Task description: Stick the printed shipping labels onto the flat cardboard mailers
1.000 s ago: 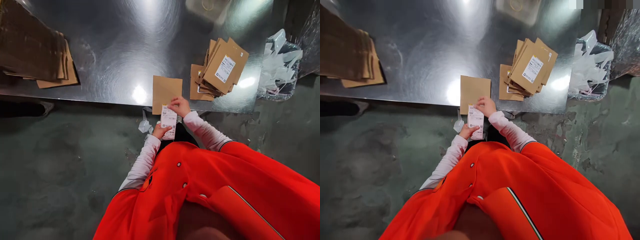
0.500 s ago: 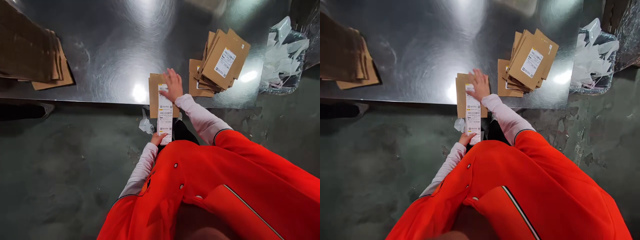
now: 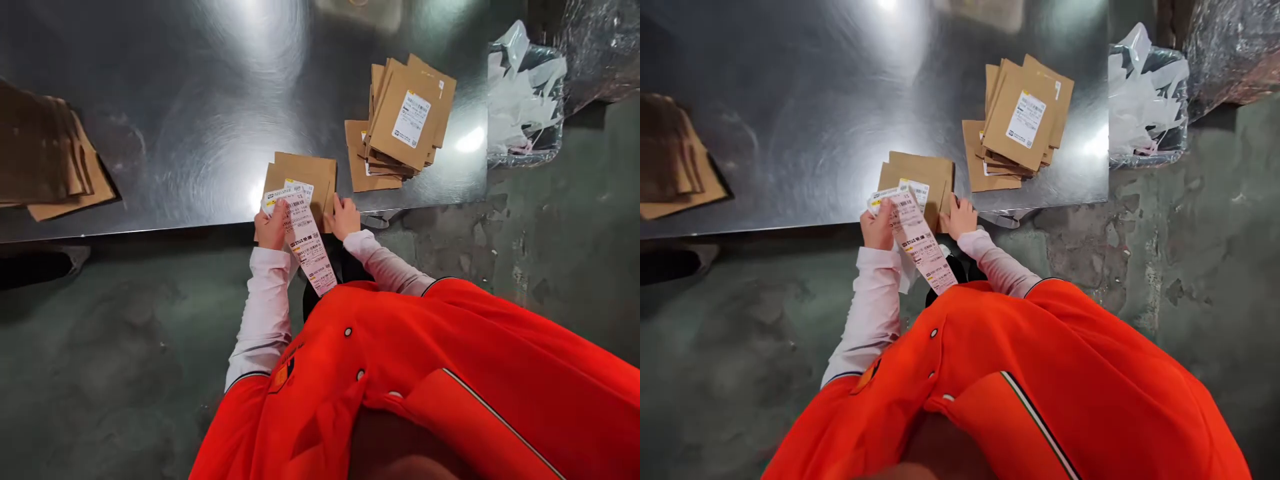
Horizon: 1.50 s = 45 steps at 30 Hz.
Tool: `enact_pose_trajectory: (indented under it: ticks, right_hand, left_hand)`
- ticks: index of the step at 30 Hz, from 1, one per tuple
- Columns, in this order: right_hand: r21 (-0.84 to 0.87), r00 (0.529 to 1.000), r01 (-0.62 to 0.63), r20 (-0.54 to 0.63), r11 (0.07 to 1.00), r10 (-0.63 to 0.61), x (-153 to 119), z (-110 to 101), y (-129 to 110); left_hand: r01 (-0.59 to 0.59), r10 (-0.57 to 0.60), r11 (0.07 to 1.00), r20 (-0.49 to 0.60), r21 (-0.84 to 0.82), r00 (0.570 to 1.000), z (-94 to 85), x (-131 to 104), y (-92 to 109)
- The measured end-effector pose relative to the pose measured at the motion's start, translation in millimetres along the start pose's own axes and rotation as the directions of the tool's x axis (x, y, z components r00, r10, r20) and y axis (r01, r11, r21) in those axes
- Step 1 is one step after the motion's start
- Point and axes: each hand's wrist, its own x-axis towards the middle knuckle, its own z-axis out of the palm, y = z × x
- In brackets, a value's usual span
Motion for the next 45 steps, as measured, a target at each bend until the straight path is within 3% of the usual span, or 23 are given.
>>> enact_pose_trajectory:
  ticks: [4,6,9,11,14,16,17,18,20,22,25,27,29,30,31,33,34,35,37,39,41,43,45]
  right_hand:
    - [0.033,0.992,0.019,-0.128,0.999,-0.014,4.7,1.5,-4.0]
    - [-0.002,0.963,0.230,-0.145,0.973,-0.228,15.2,-3.8,-4.5]
    - [-0.056,0.857,0.512,-0.031,0.857,-0.514,35.1,-10.7,-0.4]
    - [-0.076,0.846,0.532,0.010,0.843,-0.533,47.2,-13.4,3.4]
    - [-0.085,0.876,0.481,0.000,0.873,-0.483,56.9,-17.0,5.7]
    - [-0.088,0.889,0.455,-0.019,0.886,-0.458,56.5,-19.9,3.5]
    - [-0.092,0.895,0.442,-0.026,0.892,-0.446,54.6,-21.3,1.1]
    - [-0.096,0.902,0.425,-0.039,0.900,-0.430,52.0,-22.2,-2.3]
    - [-0.097,0.907,0.406,-0.080,0.908,-0.414,45.6,-22.0,-12.3]
    - [-0.092,0.854,0.501,-0.110,0.860,-0.509,40.6,-17.5,-25.9]
    - [-0.093,0.630,0.774,0.009,0.627,-0.776,41.0,-4.6,-46.3]
    - [-0.083,0.525,0.851,0.148,0.518,-0.838,46.9,2.4,-53.9]
    - [-0.073,0.479,0.877,0.220,0.476,-0.850,54.2,3.6,-54.2]
    - [-0.065,0.496,0.867,0.204,0.494,-0.844,56.9,2.0,-52.0]
    - [-0.054,0.567,0.823,0.146,0.566,-0.811,58.3,-0.5,-49.0]
    - [0.026,0.824,0.566,-0.014,0.824,-0.566,56.5,-5.9,-42.1]
    - [0.104,0.926,0.377,-0.063,0.920,-0.372,53.6,-7.8,-38.7]
    - [0.198,0.977,0.208,-0.080,0.958,-0.195,50.2,-9.0,-35.1]
    - [0.428,0.997,0.068,-0.057,0.901,-0.048,45.6,-11.9,-25.0]
    - [0.664,0.992,0.125,-0.106,0.737,-0.072,49.5,-22.1,-4.0]
    - [0.773,0.966,0.230,-0.256,0.591,-0.040,63.2,-47.6,33.4]
    - [0.719,0.908,0.295,-0.415,0.629,0.049,79.8,-88.7,82.6]
    - [0.539,0.843,0.217,-0.524,0.814,0.122,89.7,-134.0,127.5]
  left_hand:
    - [-0.018,0.024,0.998,0.123,-0.052,0.992,-12.5,-8.1,14.0]
    - [-0.006,0.011,0.999,0.124,-0.046,0.992,-28.4,-14.0,18.6]
    - [0.172,-0.187,0.980,0.173,0.095,0.967,-56.2,-23.6,22.8]
    - [0.313,-0.360,0.920,0.195,0.235,0.912,-78.7,-33.7,25.3]
    - [0.489,-0.601,0.762,0.182,0.424,0.778,-118.9,-58.3,30.5]
    - [0.557,-0.705,0.660,0.161,0.504,0.690,-146.7,-79.0,34.5]
    - [0.570,-0.727,0.634,0.151,0.522,0.670,-159.2,-88.8,36.0]
    - [0.562,-0.701,0.659,0.136,0.500,0.700,-169.8,-96.6,36.8]
    - [0.473,-0.534,0.799,0.075,0.370,0.842,-182.3,-102.0,34.8]
    - [0.286,-0.282,0.936,-0.048,0.204,0.958,-179.1,-89.0,27.0]
    - [0.077,-0.060,0.994,-0.197,0.078,0.978,-146.2,-43.0,5.7]
    - [0.114,-0.100,0.990,-0.168,0.077,0.981,-115.9,-10.8,-11.0]
    - [0.205,-0.186,0.971,-0.150,0.120,0.971,-90.0,11.1,-25.0]
    - [0.229,-0.208,0.964,-0.155,0.133,0.966,-80.5,16.9,-29.9]
    - [0.235,-0.212,0.963,-0.164,0.135,0.963,-73.5,19.7,-33.0]
    - [0.206,-0.186,0.972,-0.168,0.110,0.968,-64.5,17.8,-34.0]
    - [0.181,-0.166,0.979,-0.153,0.089,0.974,-61.0,14.4,-32.2]
    - [0.157,-0.147,0.985,-0.130,0.067,0.980,-57.2,10.1,-29.2]
    - [0.119,-0.117,0.993,-0.058,0.024,0.991,-47.7,0.5,-20.3]
    - [0.088,-0.087,0.996,0.062,-0.017,0.994,-37.3,-8.4,-8.9]
    - [0.058,-0.049,0.998,0.189,-0.038,0.981,-29.9,-15.1,3.1]
    - [0.025,-0.013,0.999,0.277,-0.040,0.961,-27.8,-19.1,13.3]
    - [0.008,0.001,1.000,0.310,-0.026,0.951,-29.2,-22.0,18.9]
